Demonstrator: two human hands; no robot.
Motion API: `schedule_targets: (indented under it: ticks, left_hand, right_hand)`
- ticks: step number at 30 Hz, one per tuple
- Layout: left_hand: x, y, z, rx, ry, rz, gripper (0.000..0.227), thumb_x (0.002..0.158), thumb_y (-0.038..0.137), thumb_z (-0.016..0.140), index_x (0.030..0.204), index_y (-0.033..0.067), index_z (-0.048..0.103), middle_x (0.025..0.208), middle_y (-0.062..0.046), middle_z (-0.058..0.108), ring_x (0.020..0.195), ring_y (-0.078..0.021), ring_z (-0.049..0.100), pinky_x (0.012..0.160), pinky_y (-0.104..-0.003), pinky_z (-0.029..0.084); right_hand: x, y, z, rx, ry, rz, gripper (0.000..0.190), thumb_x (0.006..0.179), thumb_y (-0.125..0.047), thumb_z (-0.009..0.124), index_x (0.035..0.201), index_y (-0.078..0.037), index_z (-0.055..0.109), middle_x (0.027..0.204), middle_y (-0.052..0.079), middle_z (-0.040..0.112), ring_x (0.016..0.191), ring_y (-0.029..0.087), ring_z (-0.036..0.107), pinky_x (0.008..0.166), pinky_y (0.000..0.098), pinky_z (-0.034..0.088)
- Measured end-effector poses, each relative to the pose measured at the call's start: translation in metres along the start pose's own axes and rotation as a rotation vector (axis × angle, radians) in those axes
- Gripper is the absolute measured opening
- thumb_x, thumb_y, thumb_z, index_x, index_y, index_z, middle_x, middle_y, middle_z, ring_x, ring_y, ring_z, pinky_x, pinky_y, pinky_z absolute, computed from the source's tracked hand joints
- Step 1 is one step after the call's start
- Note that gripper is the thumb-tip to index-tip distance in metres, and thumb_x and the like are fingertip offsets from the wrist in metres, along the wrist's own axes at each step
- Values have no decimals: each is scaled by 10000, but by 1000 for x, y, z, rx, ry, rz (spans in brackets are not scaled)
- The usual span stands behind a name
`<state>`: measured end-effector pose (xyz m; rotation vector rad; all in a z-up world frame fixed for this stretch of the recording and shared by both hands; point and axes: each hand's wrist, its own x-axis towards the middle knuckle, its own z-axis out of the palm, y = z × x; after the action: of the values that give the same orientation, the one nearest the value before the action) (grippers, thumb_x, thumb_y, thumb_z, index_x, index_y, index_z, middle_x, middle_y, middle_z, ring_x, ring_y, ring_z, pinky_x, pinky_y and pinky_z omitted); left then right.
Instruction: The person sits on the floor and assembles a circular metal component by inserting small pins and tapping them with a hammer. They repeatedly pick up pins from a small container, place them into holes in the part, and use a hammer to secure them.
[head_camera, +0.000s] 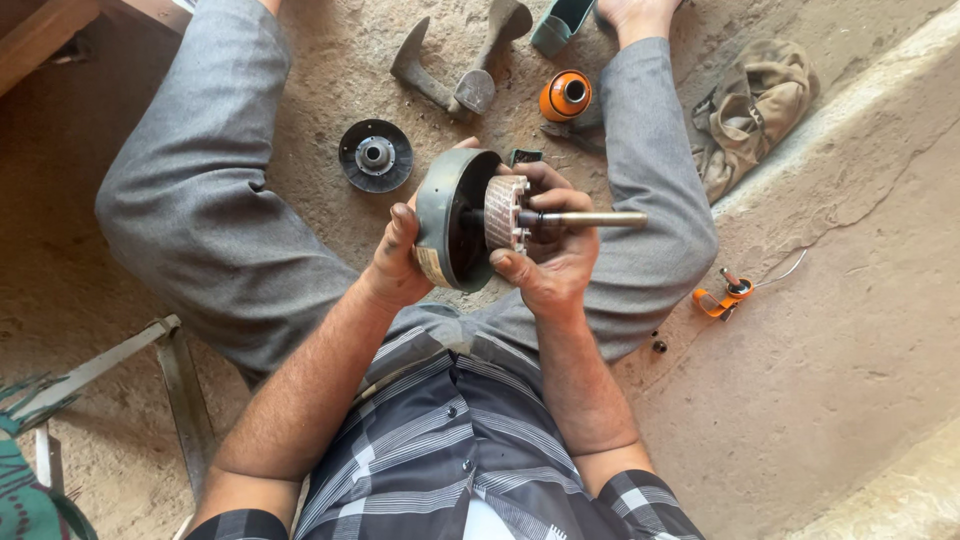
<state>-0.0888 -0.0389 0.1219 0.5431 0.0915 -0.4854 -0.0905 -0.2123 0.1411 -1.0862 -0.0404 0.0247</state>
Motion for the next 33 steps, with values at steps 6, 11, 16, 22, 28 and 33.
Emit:
schedule_targets:
  ticks: [6,11,16,22,28,33]
  left_hand:
    - [-1,-6,-3,254,132,126,1399,715,827,770,1673,21,144,1590,-182,402,1499,-287,433,1265,-428,391]
    - [-7,-3,-6,563,113,240,1484,658,745,908,1656,35,69,1704,-158,255,1518,-294,402,1276,-419,368]
    - [-10,5,-15,1186,27,547,1467,555,635,929,1703,111,180,1693,-113,270,1597,-264,286,1357,-393,248]
    - [-10,-4,-8,509,71,236,1445,665,714,894,1672,65,84,1643,-183,330,1530,-312,388,1309,-453,350]
    - [-16,-5,-2,63,209,15,1429,654,730,880,1654,66,104,1526,-203,395,1435,-304,460,1200,-460,447]
    - [-19,-9,-5,424,173,184,1425,672,720,896,1694,93,126,1563,-202,387,1447,-311,471,1248,-443,421]
  right_hand:
    - [-8,4,-1,42,-38,121,716,808,-133,960,1345,-95,489,1490,171,475,1398,241,551,1195,396,514]
    - [-20,29,-15,60,182,245,636,852,-216,946,1300,5,553,1189,159,644,1105,222,640,1057,381,545]
    - [-20,34,-23,205,128,293,654,831,-262,958,1294,1,577,1274,140,667,1189,221,656,1083,362,545]
    - [-4,15,-27,168,-106,251,664,750,-117,988,1277,-37,591,1504,189,544,1291,251,639,1062,386,564]
    - [14,12,-38,50,-321,193,666,717,-125,987,1277,-49,634,1534,201,546,1383,237,592,1142,365,527]
    - [-6,25,-32,-10,-154,167,610,746,-180,992,1231,-23,658,1306,149,628,1211,204,625,1081,341,544]
